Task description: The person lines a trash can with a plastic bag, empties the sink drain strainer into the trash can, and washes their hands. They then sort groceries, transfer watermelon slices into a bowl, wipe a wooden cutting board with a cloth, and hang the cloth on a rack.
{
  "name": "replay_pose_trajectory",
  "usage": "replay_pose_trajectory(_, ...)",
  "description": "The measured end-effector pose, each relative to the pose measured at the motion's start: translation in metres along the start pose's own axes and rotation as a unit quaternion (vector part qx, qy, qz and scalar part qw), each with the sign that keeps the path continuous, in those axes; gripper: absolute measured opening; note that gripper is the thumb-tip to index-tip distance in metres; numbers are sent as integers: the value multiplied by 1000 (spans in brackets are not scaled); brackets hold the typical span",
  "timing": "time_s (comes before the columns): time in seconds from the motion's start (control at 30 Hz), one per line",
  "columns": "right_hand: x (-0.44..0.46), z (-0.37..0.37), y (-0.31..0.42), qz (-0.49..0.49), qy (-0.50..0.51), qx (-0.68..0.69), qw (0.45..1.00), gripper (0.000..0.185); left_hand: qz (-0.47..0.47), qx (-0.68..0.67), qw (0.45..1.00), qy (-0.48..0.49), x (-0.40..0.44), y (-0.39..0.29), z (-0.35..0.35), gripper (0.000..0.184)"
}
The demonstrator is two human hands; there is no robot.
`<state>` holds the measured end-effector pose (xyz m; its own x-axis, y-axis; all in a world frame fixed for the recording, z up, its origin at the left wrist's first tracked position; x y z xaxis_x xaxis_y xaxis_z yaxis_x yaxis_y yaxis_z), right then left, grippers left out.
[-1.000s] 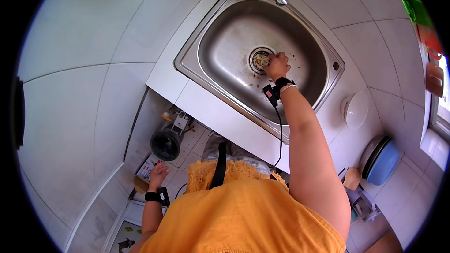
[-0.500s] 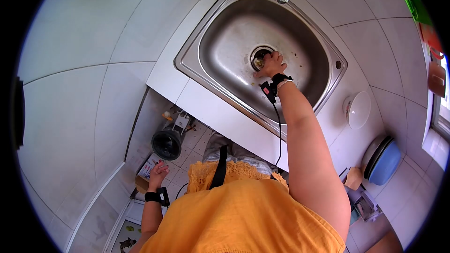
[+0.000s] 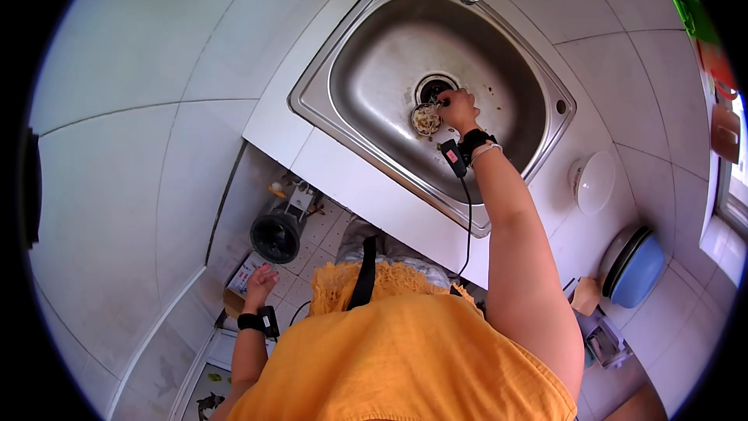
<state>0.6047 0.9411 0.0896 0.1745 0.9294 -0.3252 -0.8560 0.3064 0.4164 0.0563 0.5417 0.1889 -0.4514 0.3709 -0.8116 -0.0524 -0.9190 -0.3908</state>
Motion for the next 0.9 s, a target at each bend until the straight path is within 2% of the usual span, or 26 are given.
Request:
replay_pose_trajectory(0.03,3,-3,6,38,0,16,999,19,-12,7,1000,4,1,0,0,46)
replay_pose_trajectory(0.07,5,-7,4,39,2,18,999,19,-12,6,1000,2,2,2,0,46)
replay_pose_trajectory(0.13,2,-11,29,119,38,-27,992,17,-25,16,1000,3,-1,-10,-1,44)
replay_pose_trajectory(0.17,2,-9,31,118,40,-24,992,17,-24,18,1000,1,-3,-13,-1,44)
replay_pose_trajectory(0.23,-2,-6,45,200,51,-61,977,15,-33,13,999,-8,-5,-18,0,42)
replay_pose_trajectory(0.37,-3,0,26,226,87,-32,970,8,-41,14,999,-10,-3,-11,1,41)
replay_pose_trajectory(0.4,-9,13,26,267,23,-12,963,7,-32,15,999,-16,-2,-4,2,40)
replay_pose_trajectory(0.43,-10,13,16,267,21,-15,963,7,-23,17,999,-22,-2,0,1,39)
replay_pose_trajectory(0.5,-7,5,-15,146,88,87,981,7,-19,30,999,-23,-6,1,-1,39)
replay_pose_trajectory(0.53,-9,6,-26,97,91,138,982,7,-14,44,999,-27,-10,2,-1,39)
replay_pose_trajectory(0.57,-11,7,-28,103,91,137,981,7,-15,39,999,-30,-14,5,-2,39)
replay_pose_trajectory(0.63,-19,12,-50,-57,92,224,969,11,-29,17,999,-24,-17,4,-3,38)
replay_pose_trajectory(0.67,-22,18,-45,-47,92,223,969,11,-32,9,999,-28,-21,7,-3,38)
replay_pose_trajectory(0.77,-42,16,-59,-189,117,290,931,12,-53,21,998,-36,-27,13,-2,37)
replay_pose_trajectory(0.83,-51,17,-52,-170,141,318,922,11,-50,-21,997,-49,-36,18,0,37)
replay_pose_trajectory(0.9,-59,25,-54,-230,92,365,897,10,-57,-18,997,-53,-39,31,6,37)
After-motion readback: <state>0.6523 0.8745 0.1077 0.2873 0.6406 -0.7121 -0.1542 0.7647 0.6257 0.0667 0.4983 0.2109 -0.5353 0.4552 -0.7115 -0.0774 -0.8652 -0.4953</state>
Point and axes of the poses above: each hand's wrist, its own x-axis towards the middle knuckle, its own z-axis out of the back of the hand, y = z × x, the point moved 9 cm from there along x, towards the middle knuckle, and after that the axes turned 11 degrees about -y, right-handed, at the moved point
